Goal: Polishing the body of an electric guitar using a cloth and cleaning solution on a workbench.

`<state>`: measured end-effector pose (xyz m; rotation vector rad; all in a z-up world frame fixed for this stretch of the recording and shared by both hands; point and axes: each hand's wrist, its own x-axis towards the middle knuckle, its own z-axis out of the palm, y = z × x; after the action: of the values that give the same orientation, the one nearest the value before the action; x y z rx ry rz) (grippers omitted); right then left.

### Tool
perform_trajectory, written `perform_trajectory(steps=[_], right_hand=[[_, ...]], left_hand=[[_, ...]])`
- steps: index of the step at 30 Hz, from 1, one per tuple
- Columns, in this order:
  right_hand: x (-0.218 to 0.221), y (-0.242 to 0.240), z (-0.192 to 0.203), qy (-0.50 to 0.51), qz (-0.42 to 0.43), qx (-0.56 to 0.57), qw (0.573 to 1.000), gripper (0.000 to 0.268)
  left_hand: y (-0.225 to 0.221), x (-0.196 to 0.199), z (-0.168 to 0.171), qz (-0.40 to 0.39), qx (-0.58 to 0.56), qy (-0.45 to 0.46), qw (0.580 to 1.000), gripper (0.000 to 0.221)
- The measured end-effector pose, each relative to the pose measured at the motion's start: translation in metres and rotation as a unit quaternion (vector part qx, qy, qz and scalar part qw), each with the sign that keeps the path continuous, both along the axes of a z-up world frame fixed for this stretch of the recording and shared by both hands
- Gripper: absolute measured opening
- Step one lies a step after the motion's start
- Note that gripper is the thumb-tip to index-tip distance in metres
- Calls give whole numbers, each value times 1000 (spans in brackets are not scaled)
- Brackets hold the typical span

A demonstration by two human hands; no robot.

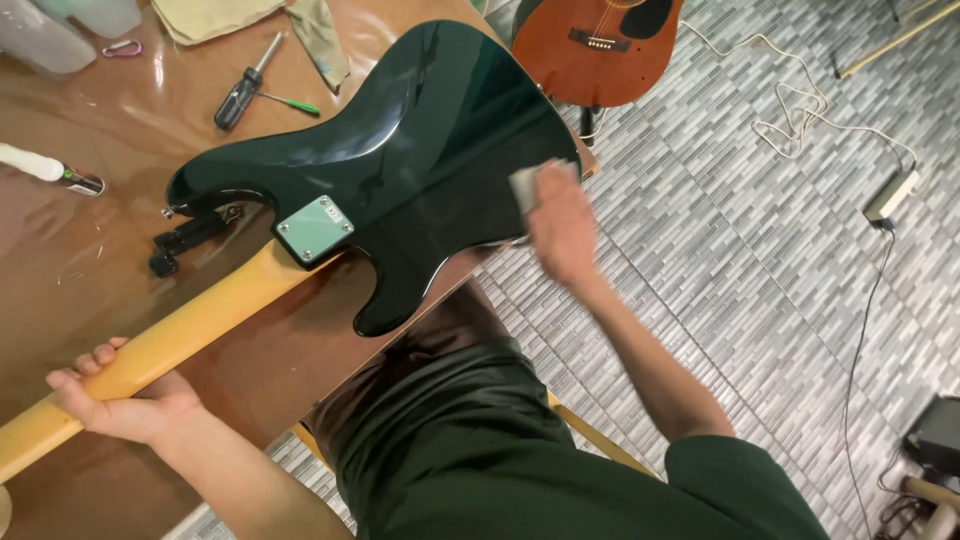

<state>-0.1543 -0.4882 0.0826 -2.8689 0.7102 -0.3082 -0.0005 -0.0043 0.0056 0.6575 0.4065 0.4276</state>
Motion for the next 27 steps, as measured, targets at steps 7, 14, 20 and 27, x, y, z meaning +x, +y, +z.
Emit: perform_trajectory(steps=[7,14,20,27], right_hand=[[1,-21,-67,-16,-26,42,999,65],[1,100,-79,-206,157,-102,960,66],[-8,-35,-102,-282,48,-30,958,48],[10,7,-92,-368,-9,-7,930,53]], left_hand=[[2,3,-2,6,8,-17,1000,32],[3,2,0,2,11,-15,1000,33],[10,5,-10,-1,25,-23,999,35],[7,5,-7,6,12,-19,1000,31]])
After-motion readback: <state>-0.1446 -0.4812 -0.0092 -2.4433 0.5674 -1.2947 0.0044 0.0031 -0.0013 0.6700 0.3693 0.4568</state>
